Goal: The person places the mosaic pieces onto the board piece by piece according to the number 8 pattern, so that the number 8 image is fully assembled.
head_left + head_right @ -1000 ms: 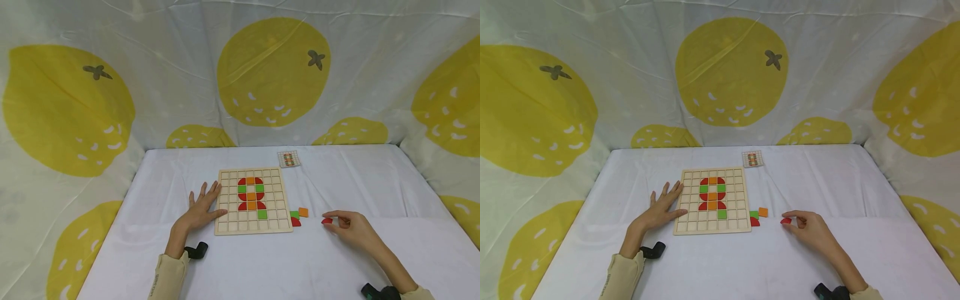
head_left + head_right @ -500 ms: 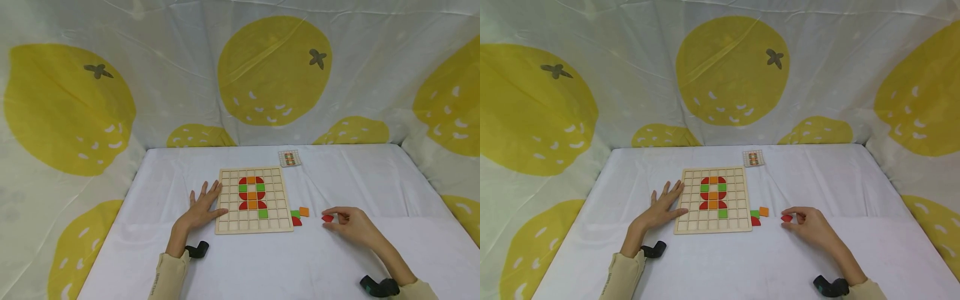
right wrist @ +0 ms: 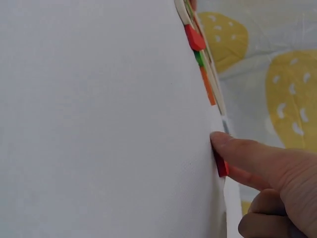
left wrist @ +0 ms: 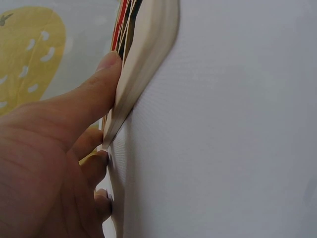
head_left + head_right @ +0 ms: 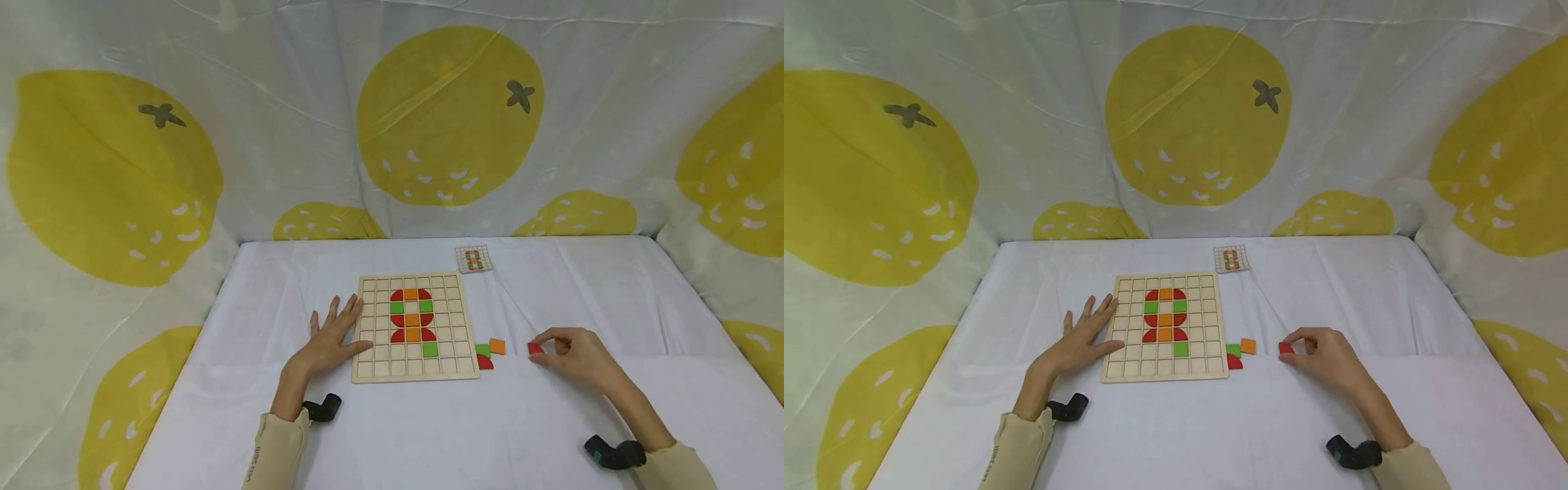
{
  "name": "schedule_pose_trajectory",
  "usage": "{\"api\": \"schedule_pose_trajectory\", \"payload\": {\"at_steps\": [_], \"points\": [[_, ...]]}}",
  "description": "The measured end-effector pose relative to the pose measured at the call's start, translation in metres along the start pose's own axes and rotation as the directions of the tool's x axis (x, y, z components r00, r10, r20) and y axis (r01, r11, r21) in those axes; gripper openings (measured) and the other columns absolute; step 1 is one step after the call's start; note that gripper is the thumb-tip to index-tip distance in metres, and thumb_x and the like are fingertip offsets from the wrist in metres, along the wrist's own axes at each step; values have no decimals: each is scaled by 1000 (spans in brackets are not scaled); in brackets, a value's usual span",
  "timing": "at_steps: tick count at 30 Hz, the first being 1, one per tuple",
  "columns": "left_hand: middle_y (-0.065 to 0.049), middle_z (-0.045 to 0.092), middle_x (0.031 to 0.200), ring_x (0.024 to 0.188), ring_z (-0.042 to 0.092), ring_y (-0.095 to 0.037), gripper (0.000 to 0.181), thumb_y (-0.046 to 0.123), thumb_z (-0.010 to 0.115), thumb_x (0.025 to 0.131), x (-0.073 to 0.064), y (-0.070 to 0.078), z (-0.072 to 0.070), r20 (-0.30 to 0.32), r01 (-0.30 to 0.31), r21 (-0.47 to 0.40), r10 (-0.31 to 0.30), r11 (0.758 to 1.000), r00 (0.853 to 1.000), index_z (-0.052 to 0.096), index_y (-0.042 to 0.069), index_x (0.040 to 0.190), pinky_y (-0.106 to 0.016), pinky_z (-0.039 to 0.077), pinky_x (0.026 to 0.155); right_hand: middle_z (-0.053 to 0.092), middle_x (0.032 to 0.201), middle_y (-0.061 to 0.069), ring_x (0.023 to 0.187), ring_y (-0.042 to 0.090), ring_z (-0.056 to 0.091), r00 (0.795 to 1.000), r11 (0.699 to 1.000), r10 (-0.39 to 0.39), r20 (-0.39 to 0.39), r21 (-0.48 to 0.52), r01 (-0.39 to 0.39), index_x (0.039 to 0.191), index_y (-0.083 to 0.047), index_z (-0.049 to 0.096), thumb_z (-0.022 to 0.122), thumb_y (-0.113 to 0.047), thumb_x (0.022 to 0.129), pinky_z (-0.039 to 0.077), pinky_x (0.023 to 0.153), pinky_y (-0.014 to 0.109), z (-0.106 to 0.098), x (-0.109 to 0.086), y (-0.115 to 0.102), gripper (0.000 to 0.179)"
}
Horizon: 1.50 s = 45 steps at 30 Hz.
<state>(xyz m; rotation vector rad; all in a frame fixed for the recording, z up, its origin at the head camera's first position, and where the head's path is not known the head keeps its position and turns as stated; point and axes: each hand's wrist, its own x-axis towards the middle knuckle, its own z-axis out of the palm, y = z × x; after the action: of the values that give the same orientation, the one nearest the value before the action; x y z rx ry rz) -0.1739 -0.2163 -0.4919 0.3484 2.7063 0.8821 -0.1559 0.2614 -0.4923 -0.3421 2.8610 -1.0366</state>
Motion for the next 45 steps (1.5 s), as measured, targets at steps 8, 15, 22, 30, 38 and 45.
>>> {"api": "schedule_pose_trajectory", "payload": {"at_steps": [8, 15, 22, 30, 38, 45], "points": [[-12, 7, 176, 161, -10, -43, 93, 42, 71, 97, 0, 1, -1, 5, 9, 10, -9, 1000, 1000, 17, 9, 166, -74, -18, 119, 31, 62, -10, 56, 0, 30, 994, 994, -61, 91, 93, 53, 114, -19, 79, 81, -14, 89, 29, 51, 21, -5, 6, 7, 26], [-12, 7, 176, 161, -11, -43, 93, 42, 70, 97, -1, 2, -1, 7, 12, 5, -12, 1000, 1000, 17, 10, 166, -73, -18, 120, 28, 62, -12, 57, -2, 29, 985, 991, -107, 133, 95, 95, 107, -21, 80, 76, -5, 89, 29, 52, 20, -12, 8, 14, 24], [-17, 11, 174, 161, -8, -46, 94, 40, 73, 94, -2, 0, 1, -24, -20, -31, 19, 999, 1000, 21, 6, 165, -74, -17, 119, 32, 61, -10, 57, 0, 30, 994, 997, -61, 94, 58, 55, 105, -21, 80, 85, -19, 85, 29, 52, 23, -17, 7, 18, 20], [-14, 8, 175, 161, -10, -43, 93, 41, 71, 96, -1, 2, -1, -4, 2, -10, -2, 1000, 1000, 18, 9, 166, -73, -18, 120, 25, 60, 3, 59, -3, 26, 946, 963, -232, 225, 191, 191, 118, -16, 78, 79, 0, 87, 31, 52, 22, -23, 9, 25, 35], [-13, 8, 175, 161, -10, -43, 93, 40, 71, 96, -1, 3, -1, 1, 4, -5, -4, 1000, 1000, 18, 9, 166, -74, -18, 119, 31, 61, -1, 60, -4, 29, 959, 976, -179, 219, 159, 146, 107, -19, 79, 88, -17, 82, 30, 52, 22, -21, 11, 20, 27], [-12, 7, 176, 161, -11, -43, 93, 40, 71, 97, -1, 3, -2, 8, 10, -1, -10, 1000, 1000, 17, 9, 166, -73, -18, 119, 29, 63, -12, 59, -3, 31, 962, 978, -165, 220, 165, 130, 102, -20, 81, 90, -21, 80, 29, 52, 21, -15, 13, 19, 24]]}}
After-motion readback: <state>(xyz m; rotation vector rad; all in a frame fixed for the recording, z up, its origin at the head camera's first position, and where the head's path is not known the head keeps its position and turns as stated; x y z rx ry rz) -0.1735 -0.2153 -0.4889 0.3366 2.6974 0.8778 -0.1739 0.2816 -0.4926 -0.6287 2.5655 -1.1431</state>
